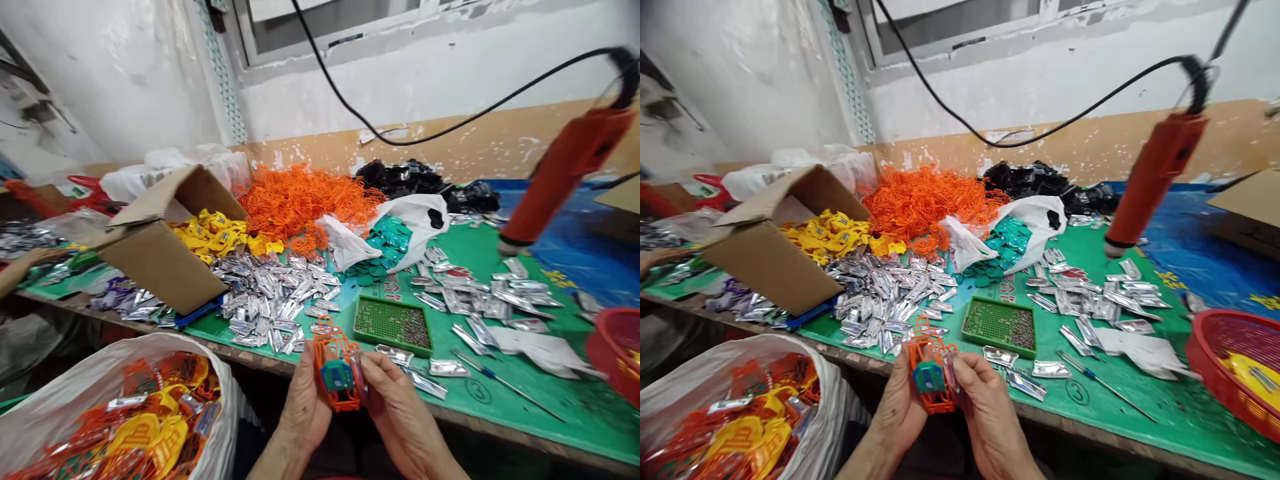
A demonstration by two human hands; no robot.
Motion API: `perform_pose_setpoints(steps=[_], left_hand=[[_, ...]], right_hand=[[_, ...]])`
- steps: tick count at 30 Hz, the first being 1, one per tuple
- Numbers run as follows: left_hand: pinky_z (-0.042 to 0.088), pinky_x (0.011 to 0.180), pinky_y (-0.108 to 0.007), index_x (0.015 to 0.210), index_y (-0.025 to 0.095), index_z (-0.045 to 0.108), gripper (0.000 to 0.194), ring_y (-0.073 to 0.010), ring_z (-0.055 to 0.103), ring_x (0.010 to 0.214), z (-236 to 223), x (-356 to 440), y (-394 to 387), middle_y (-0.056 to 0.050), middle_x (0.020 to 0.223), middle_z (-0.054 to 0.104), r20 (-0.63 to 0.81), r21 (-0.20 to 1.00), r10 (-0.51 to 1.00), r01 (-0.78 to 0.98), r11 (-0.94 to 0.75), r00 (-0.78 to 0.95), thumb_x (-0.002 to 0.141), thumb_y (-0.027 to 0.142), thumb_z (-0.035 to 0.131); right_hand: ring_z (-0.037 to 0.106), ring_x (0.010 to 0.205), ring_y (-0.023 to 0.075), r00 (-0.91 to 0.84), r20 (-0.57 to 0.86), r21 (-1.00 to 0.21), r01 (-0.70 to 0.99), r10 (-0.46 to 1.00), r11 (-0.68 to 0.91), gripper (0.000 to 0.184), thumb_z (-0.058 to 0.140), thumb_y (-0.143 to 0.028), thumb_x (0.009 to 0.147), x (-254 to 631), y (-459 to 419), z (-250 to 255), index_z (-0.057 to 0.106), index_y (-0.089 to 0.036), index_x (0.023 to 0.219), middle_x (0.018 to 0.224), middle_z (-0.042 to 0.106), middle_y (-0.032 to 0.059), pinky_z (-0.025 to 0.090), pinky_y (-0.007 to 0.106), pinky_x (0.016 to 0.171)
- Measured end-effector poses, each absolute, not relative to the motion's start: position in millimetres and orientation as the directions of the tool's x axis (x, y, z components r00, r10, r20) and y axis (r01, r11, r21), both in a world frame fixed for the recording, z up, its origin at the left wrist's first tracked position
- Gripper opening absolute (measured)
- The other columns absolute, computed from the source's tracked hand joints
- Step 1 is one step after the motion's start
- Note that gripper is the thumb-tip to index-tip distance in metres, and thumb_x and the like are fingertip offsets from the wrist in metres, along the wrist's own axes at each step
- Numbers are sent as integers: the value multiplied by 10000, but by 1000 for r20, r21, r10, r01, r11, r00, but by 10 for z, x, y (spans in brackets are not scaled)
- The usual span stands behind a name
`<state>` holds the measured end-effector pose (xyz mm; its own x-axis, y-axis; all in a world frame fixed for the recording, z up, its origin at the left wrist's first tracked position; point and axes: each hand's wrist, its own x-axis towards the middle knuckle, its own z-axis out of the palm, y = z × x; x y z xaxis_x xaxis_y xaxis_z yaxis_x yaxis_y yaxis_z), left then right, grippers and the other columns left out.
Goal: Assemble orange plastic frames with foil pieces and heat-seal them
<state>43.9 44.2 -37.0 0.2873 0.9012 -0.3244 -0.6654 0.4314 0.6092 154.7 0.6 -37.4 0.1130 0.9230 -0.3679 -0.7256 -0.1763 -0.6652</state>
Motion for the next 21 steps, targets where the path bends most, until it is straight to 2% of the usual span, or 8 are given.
perform_pose_setpoints(steps=[2,4,5,8,11,14,17,21], left_hand=[[539,714,-283,1071,191,688,467,-186,670,798,-358,396,449,-57,919,722,-250,798,949,-514,314,191,750,530,691],[523,708,-256,1161,224,650,431,-172,644,849,-304,298,440,-69,1071,676,-83,977,996,-191,89,44,784,428,690],[519,716,-248,1162,232,653,405,-161,629,854,-263,237,427,-75,1145,641,51,999,999,-2,-51,-3,788,380,692],[531,727,-254,1215,250,624,348,-118,609,755,-122,88,374,-101,1305,551,345,876,922,293,-383,176,876,311,572],[530,837,-300,1305,211,555,427,-165,641,857,-2,67,346,-130,1282,593,345,797,817,315,-515,462,884,278,550],[541,799,-294,1250,187,606,392,-196,644,868,62,127,363,-106,1082,689,173,870,803,294,-396,570,874,290,567],[522,586,-210,1179,188,658,334,-141,622,674,60,163,394,-75,940,701,-50,988,785,145,-52,617,884,312,562],[523,612,-197,1117,174,690,289,-139,643,690,-24,154,405,-56,823,700,-137,978,746,-33,208,651,867,293,604]], right_hand=[[567,663,118,227,-319,-796,-591,920,-130,285,808,-435,627,1609,16,-381,723,-197,757,723,660,7,483,237,658],[585,717,143,318,-159,-933,-357,935,-38,240,780,-430,664,1684,23,-364,733,-207,740,773,669,21,488,244,673],[591,742,148,326,-45,-974,-226,944,31,202,759,-410,695,1718,24,-348,732,-213,726,790,667,24,485,239,678],[598,750,140,206,278,-960,99,938,263,116,671,-315,804,1777,23,-298,721,-230,742,775,650,20,473,220,650],[602,729,129,49,498,-839,280,866,466,105,604,-203,855,1784,29,-295,703,-238,856,780,647,19,481,223,634],[590,707,128,-37,660,-660,448,750,603,183,573,-132,860,1780,26,-307,672,-238,970,774,641,18,477,237,617],[568,674,134,-110,723,-463,655,682,597,162,553,-144,876,1773,-8,-289,664,-221,965,760,648,26,449,259,592],[581,722,142,-165,815,-232,786,556,573,95,554,-165,885,1747,-65,-271,632,-183,935,859,666,68,447,277,614]])
